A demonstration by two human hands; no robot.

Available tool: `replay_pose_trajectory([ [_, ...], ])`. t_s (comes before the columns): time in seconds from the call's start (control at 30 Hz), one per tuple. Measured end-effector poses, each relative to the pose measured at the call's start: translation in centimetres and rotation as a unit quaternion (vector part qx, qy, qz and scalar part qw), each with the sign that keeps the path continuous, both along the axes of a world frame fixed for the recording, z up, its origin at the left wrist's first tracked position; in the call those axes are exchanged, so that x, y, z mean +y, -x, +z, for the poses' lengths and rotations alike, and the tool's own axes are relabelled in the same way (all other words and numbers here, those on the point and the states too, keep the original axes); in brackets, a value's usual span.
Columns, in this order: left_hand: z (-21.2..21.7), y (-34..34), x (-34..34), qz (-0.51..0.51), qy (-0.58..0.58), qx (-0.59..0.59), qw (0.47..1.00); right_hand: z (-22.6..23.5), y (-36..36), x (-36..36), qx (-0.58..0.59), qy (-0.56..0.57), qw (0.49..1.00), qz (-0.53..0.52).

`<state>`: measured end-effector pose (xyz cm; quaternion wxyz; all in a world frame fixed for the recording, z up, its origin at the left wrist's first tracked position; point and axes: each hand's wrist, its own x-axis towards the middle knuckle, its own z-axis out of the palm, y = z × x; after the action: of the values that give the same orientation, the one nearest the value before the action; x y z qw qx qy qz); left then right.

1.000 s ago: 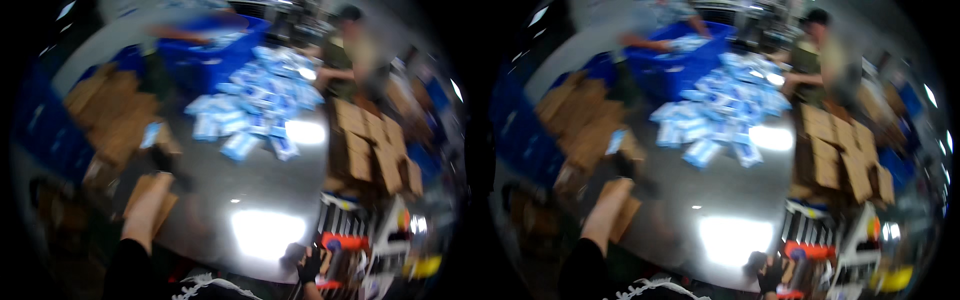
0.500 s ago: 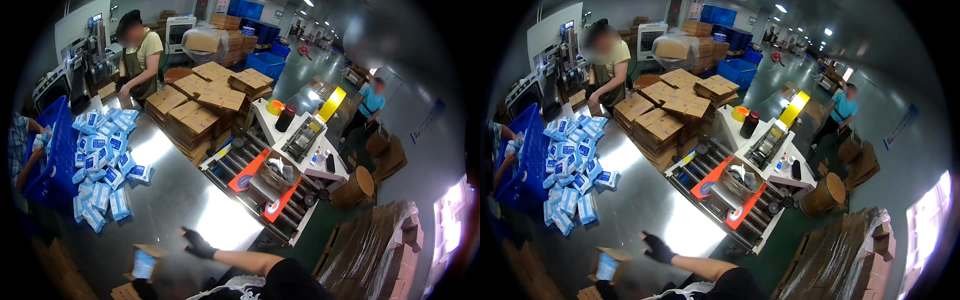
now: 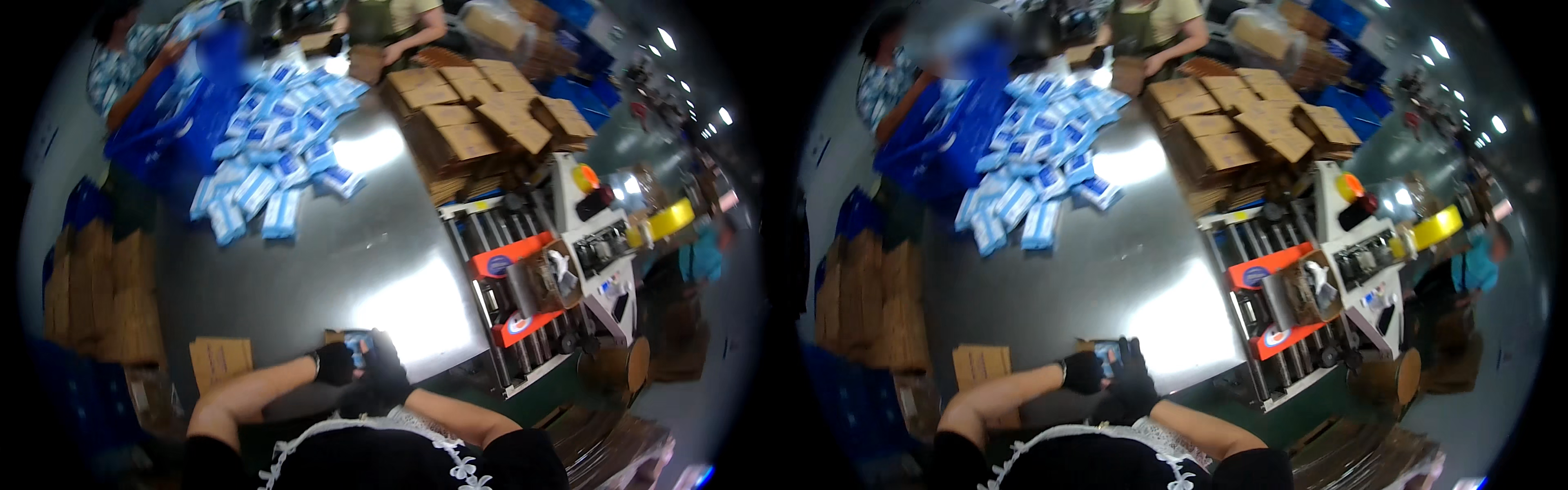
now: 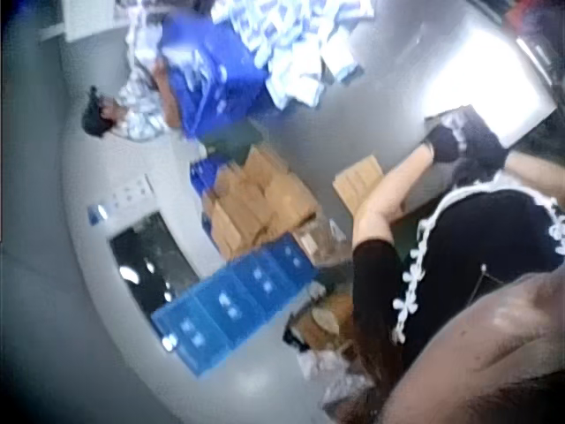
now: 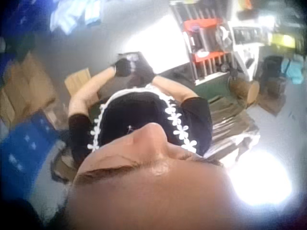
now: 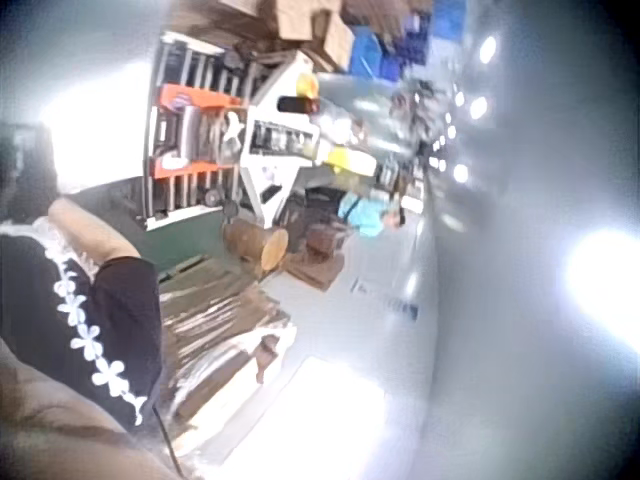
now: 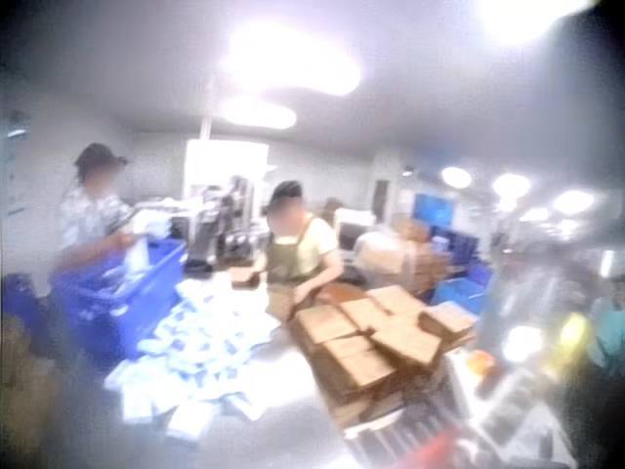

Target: The person places blue packs of wet wipes into cardboard boxes by hand and kemudian walks to a pallet to retrieve a stack of flat cardboard box templates.

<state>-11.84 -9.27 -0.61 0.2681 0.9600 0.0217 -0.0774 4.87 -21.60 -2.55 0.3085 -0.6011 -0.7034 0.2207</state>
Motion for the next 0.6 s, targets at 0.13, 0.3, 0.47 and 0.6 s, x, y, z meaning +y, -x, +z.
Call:
replay_pose_trajectory([
  [0.13, 1.5, 0.8, 1.6, 0.018, 0.152, -0.092, 0.984, 1.6, -2.8, 3.2, -0.004, 0.035, 0.993, 0.116],
  [0.3, -0.4, 1.0, -0.6, 0.064, 0.13, -0.097, 0.985, -1.2, -3.2, 3.2, 0.091, 0.197, 0.953, 0.211],
  [0.47, -1.1, 1.7, -1.6, 0.372, 0.124, -0.21, 0.896, 2.0, -3.2, 7.1, 0.174, 0.305, 0.932, 0.091],
  [0.6, -2.5, -0.5, -5.9, 0.656, 0.345, -0.33, 0.584, 2.1, -1.3, 6.4, 0.034, 0.203, 0.975, 0.081],
])
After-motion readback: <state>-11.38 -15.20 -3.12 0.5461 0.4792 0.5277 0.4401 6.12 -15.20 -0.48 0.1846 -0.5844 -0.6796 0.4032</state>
